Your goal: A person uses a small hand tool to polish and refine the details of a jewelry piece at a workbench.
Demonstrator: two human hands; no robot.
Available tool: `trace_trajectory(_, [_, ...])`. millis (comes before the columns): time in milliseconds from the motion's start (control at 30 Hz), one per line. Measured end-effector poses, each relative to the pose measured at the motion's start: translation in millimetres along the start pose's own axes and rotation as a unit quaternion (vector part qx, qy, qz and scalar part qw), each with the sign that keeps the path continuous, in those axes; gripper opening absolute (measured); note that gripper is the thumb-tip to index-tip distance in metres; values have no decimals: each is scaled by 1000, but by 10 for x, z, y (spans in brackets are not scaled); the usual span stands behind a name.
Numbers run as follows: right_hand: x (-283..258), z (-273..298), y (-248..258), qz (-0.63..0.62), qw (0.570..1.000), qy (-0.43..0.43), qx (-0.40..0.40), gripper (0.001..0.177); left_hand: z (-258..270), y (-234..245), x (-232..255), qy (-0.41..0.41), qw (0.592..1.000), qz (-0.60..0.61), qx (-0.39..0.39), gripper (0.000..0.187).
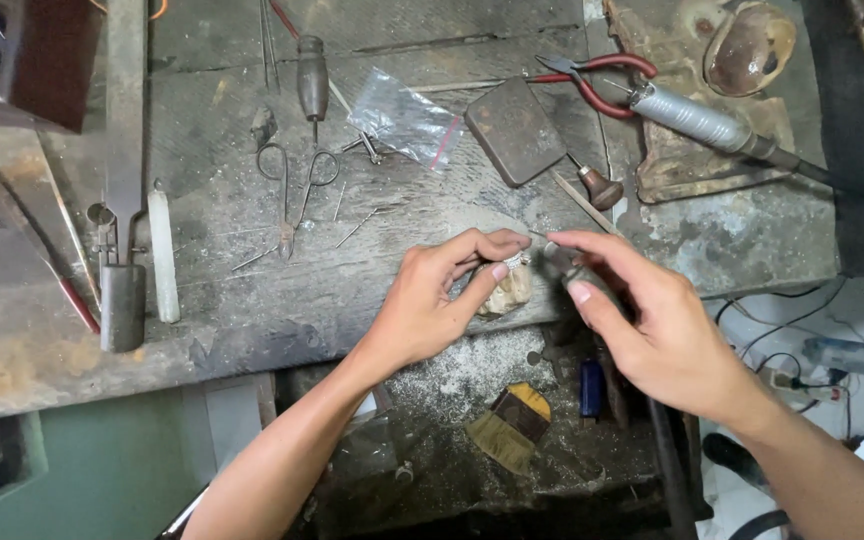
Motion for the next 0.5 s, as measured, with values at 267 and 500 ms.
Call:
trace_trajectory(267, [-213,2,-48,89,977,185,61,31,-34,15,15,8,999,6,-33,7])
trace_trajectory(500, [-264,-73,-114,87,971,206,84,24,-54,16,-27,12,998,-24,-48,3])
Point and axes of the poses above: each hand's wrist, its own z-axis away from the middle knuckle, its own y-axis out of the back of the hand, x = y × z, the point moved 5 cm from there along -z, towards the middle knuckle, and after that the axes turned 11 degrees about x, right-handed, at the moved point
